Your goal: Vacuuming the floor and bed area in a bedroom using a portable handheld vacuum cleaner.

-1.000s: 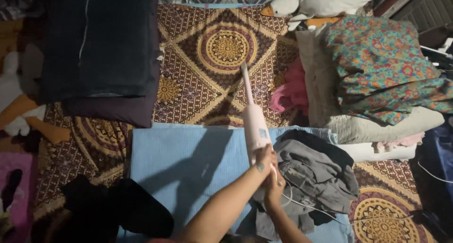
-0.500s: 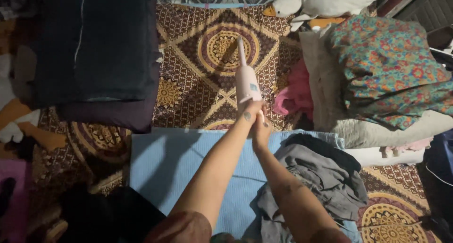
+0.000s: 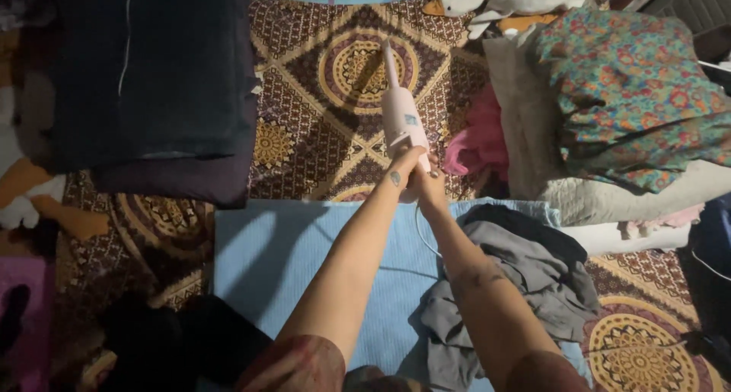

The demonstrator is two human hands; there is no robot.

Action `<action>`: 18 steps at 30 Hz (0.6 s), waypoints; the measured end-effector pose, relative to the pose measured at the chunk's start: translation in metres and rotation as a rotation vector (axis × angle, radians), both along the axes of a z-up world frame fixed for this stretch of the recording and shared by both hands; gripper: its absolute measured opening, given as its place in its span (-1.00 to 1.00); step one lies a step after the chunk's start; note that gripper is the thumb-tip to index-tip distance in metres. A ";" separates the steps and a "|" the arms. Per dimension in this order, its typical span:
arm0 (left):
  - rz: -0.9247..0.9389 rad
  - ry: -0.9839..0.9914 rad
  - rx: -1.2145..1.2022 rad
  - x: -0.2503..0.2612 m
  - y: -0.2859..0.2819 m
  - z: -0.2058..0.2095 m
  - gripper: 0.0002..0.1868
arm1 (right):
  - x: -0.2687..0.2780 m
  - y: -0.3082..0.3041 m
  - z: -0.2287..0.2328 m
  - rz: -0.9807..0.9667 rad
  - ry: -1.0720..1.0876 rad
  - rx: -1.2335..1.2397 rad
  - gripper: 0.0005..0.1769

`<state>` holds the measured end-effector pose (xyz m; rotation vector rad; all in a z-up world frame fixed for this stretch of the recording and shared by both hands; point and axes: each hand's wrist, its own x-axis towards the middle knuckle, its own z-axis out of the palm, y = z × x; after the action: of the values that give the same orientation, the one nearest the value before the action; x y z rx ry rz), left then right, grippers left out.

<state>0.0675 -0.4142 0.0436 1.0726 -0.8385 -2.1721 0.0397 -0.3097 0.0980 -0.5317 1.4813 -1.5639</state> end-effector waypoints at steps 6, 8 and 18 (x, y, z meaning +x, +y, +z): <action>-0.094 -0.029 0.163 -0.004 0.037 0.007 -0.68 | 0.020 0.053 0.040 -0.133 0.023 -0.046 -0.81; -0.091 -0.066 0.140 -0.011 0.049 -0.017 -0.67 | 0.024 0.073 0.042 -0.132 0.010 -0.079 -0.83; -0.034 0.009 0.138 -0.017 0.160 -0.055 -0.67 | 0.031 0.188 0.012 -0.205 -0.046 0.073 -0.77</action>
<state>0.0509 -0.2538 -0.0109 1.1213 -0.7165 -2.2892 0.0704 -0.1219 0.1104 -0.3071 1.5911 -1.6602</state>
